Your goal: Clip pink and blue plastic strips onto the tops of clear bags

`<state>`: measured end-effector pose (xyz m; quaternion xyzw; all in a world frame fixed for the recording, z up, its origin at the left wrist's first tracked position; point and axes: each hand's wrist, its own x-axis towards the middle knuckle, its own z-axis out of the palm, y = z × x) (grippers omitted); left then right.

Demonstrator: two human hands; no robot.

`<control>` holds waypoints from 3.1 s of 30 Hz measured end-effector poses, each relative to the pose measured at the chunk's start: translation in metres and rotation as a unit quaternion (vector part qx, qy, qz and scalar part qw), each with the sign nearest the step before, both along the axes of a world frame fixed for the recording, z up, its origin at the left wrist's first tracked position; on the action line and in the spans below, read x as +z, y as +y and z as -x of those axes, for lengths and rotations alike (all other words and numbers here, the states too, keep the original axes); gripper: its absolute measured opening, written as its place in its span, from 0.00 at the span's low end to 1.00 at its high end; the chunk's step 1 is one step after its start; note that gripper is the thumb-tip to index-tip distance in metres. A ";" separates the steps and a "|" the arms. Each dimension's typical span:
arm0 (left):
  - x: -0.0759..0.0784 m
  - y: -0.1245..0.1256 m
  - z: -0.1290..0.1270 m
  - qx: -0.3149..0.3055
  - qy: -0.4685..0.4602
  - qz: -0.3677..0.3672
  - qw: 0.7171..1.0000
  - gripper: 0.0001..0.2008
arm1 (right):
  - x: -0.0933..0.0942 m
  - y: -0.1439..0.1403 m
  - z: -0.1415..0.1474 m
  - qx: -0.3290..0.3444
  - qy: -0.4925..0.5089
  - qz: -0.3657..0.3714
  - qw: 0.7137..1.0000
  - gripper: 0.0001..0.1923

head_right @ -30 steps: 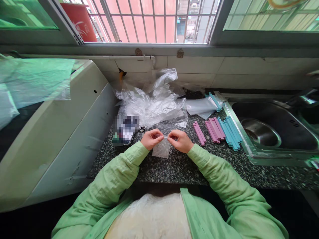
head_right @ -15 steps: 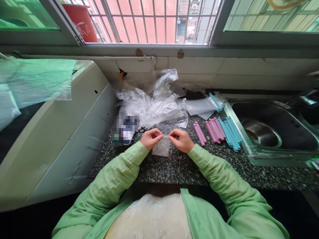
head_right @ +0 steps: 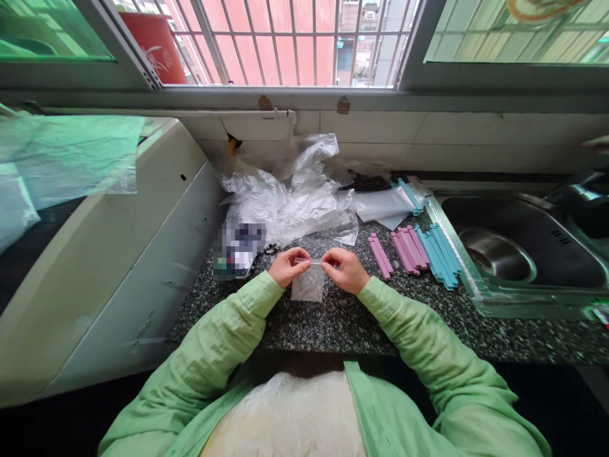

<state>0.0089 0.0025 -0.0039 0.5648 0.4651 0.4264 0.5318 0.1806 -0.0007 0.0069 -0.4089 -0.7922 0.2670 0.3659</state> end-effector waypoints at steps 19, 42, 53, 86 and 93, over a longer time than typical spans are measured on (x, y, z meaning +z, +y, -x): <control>0.001 -0.001 -0.002 0.024 -0.026 -0.006 0.999 0.11 | -0.002 0.000 0.001 -0.022 0.021 0.028 0.999 0.06; 0.001 -0.001 -0.002 0.030 -0.037 -0.021 0.999 0.14 | -0.001 -0.001 0.002 -0.021 0.024 0.028 0.999 0.07; 0.001 0.002 -0.001 0.074 -0.095 0.020 0.992 0.14 | -0.004 -0.001 0.005 -0.020 0.027 0.050 0.998 0.06; -0.003 0.003 0.001 -0.001 -0.030 0.041 0.999 0.12 | -0.002 0.001 0.000 -0.002 -0.021 0.061 0.998 0.07; 0.000 0.003 0.002 -0.035 -0.014 0.062 0.997 0.12 | 0.000 0.002 -0.002 0.010 -0.019 0.089 0.996 0.07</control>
